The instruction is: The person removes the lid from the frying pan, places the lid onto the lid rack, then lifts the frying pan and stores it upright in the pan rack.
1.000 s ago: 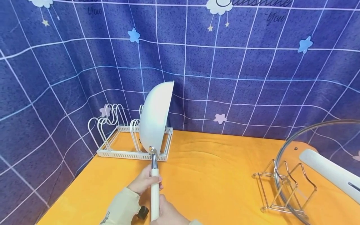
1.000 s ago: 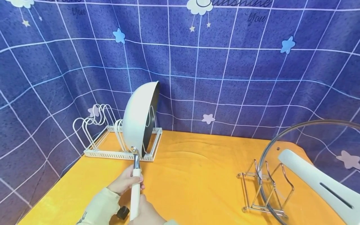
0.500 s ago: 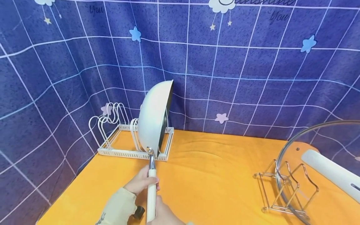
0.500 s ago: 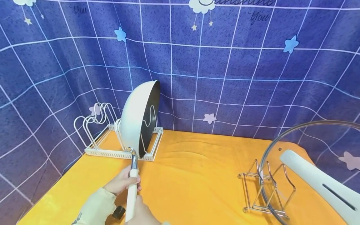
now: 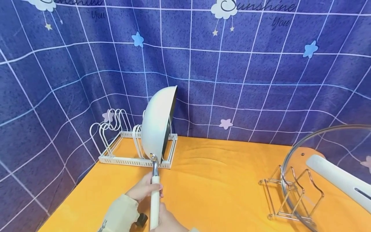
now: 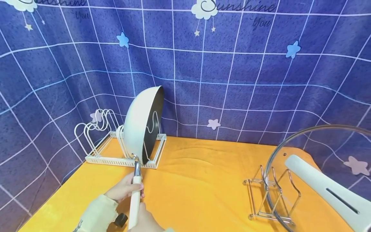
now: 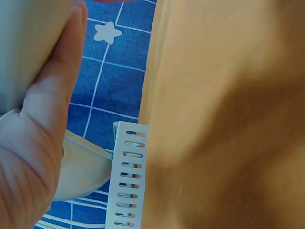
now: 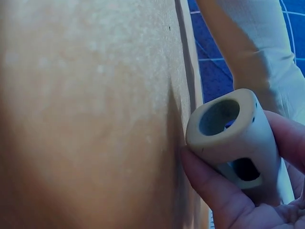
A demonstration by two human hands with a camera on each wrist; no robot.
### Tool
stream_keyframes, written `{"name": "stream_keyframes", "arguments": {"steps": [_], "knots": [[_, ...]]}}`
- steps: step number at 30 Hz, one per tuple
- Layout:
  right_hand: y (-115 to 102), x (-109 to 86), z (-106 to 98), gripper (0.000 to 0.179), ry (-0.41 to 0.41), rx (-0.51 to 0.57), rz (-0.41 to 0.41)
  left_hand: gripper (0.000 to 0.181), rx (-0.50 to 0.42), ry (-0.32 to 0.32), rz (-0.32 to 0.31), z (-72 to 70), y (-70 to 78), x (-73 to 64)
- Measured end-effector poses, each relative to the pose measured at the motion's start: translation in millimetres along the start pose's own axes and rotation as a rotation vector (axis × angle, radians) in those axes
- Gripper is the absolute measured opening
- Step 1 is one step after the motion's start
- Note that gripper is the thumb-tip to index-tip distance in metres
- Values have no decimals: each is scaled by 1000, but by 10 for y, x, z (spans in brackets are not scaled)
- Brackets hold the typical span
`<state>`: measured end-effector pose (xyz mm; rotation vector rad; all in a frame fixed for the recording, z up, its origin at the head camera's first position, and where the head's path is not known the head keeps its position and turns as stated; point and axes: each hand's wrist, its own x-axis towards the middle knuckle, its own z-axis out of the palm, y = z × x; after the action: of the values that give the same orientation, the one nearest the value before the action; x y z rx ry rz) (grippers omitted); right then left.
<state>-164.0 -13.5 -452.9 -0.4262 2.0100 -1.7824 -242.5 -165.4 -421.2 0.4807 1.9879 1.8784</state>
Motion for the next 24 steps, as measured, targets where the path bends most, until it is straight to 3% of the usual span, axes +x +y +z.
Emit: {"name": "stream_keyframes", "arguments": {"steps": [7, 17, 24], "knots": [[-52, 19, -37, 63, 5, 41, 36, 39, -3, 2, 4, -3, -16, 78], [-77, 56, -34, 63, 0, 52, 5, 71, 6, 12, -19, -31, -11, 91], [-55, 86, -31, 62, 9, -8, 12, 59, 2, 17, -19, -44, -35, 108]]}}
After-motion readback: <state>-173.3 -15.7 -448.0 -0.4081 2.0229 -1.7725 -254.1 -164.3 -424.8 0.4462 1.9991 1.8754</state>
